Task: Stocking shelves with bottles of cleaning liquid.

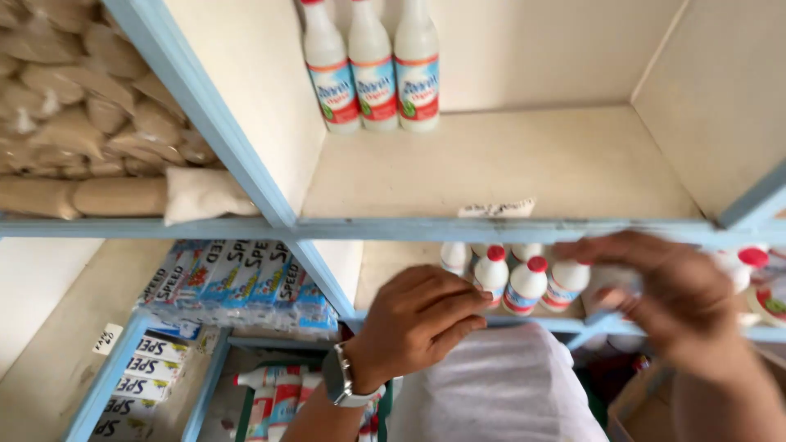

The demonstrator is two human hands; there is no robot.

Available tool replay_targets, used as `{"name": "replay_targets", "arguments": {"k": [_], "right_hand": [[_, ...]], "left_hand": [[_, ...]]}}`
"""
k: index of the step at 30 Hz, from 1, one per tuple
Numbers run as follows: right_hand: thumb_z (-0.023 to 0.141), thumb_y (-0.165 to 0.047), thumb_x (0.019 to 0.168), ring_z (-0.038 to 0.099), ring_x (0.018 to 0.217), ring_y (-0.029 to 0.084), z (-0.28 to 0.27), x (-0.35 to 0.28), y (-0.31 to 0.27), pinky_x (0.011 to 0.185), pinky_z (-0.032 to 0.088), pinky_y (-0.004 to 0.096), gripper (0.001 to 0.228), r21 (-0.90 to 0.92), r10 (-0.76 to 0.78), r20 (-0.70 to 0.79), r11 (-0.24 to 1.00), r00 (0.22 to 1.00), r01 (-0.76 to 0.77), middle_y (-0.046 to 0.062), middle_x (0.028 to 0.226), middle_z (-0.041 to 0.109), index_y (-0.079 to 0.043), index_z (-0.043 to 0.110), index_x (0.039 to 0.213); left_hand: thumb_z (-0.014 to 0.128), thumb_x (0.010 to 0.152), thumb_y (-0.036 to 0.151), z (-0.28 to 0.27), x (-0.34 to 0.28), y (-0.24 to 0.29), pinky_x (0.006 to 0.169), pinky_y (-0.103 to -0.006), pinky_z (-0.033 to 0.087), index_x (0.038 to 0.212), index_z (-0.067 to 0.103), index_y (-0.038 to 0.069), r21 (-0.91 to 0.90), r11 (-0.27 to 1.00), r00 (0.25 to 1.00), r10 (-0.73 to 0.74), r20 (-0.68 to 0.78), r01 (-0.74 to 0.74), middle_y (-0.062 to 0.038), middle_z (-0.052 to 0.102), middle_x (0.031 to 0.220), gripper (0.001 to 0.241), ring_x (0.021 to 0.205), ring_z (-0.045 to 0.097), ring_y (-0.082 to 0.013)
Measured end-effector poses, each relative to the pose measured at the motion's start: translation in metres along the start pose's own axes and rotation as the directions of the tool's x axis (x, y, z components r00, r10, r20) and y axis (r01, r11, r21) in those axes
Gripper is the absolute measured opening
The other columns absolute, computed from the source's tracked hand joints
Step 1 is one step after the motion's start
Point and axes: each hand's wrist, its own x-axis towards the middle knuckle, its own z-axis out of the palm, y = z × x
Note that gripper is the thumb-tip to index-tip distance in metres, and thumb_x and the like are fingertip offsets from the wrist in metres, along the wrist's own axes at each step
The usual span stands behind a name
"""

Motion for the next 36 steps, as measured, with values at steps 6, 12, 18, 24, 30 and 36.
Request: {"name": "replay_targets", "arguments": {"k": [6, 12, 18, 24, 30, 36], "right_hand": [[0.071, -0.006, 0.09, 0.072, 0.11, 0.018, 0.078, -0.112, 0.113, 0.092, 0.061, 0.031, 0.038, 0.037, 0.576, -0.035, 0.817, 0.816, -0.575, 0.013, 0.121, 0.076, 0.0, 0.068, 0.127], [0.072, -0.009, 0.09, 0.074, 0.107, 0.015, 0.098, -0.159, 0.168, 0.091, 0.061, 0.03, 0.039, 0.028, 0.713, -0.019, 0.701, 0.7, -0.713, 0.009, 0.119, 0.077, -0.002, 0.066, 0.129], [0.071, -0.009, 0.09, 0.074, 0.105, 0.015, 0.091, -0.154, 0.177, 0.088, 0.061, 0.031, 0.042, -0.013, 0.764, -0.052, 0.644, 0.644, -0.765, 0.008, 0.117, 0.078, -0.004, 0.066, 0.132], [0.077, -0.005, 0.081, 0.071, 0.112, 0.021, 0.117, -0.169, 0.209, 0.089, 0.061, 0.035, 0.071, -0.107, 0.739, -0.101, 0.658, 0.667, -0.745, 0.008, 0.132, 0.066, -0.012, 0.051, 0.146], [0.085, 0.0, 0.061, 0.05, 0.133, 0.039, 0.151, -0.166, 0.195, 0.104, 0.048, 0.047, 0.096, -0.393, 0.504, -0.187, 0.748, 0.843, -0.534, 0.015, 0.146, 0.051, -0.012, 0.044, 0.147], [0.085, -0.008, 0.065, 0.051, 0.138, 0.04, 0.148, -0.12, 0.108, 0.111, 0.045, 0.05, 0.088, -0.375, 0.109, -0.144, 0.914, 0.984, -0.156, 0.017, 0.145, 0.054, -0.011, 0.044, 0.143]], "left_hand": [[0.079, 0.087, 0.016, 0.115, -0.063, -0.032, 0.092, -0.0422, 0.056, 0.118, 0.07, 0.009, -0.158, 0.924, 0.916, -0.301, 0.266, 0.349, -0.009, 0.069, 0.121, 0.034, 0.111, 0.067, -0.0294], [0.078, 0.076, 0.007, 0.188, -0.035, -0.087, 0.085, -0.0457, 0.054, 0.135, 0.058, 0.009, 0.047, 0.877, 0.836, -0.471, 0.281, 0.478, -0.016, 0.059, 0.131, 0.062, 0.111, 0.062, -0.0377], [0.08, 0.066, 0.008, 0.228, -0.044, -0.103, 0.082, -0.05, 0.052, 0.132, 0.052, 0.002, 0.126, 0.899, 0.87, -0.438, 0.227, 0.42, -0.021, 0.059, 0.126, 0.072, 0.105, 0.058, -0.045], [0.064, 0.083, -0.003, 0.228, -0.118, -0.058, 0.086, -0.0488, 0.054, 0.127, 0.055, 0.008, 0.002, 0.874, 0.868, -0.482, 0.121, 0.486, -0.015, 0.065, 0.122, 0.046, 0.109, 0.063, -0.0397], [0.065, 0.081, -0.005, 0.165, -0.13, 0.004, 0.095, -0.0437, 0.058, 0.116, 0.066, 0.008, -0.063, 0.918, 0.92, -0.392, 0.016, 0.393, -0.011, 0.069, 0.125, 0.037, 0.124, 0.066, -0.0345], [0.079, 0.091, 0.01, 0.055, -0.072, 0.069, 0.09, -0.0446, 0.064, 0.117, 0.064, 0.01, 0.016, 0.996, 0.995, -0.091, -0.034, 0.092, -0.011, 0.071, 0.122, 0.03, 0.118, 0.072, -0.0349]]}}
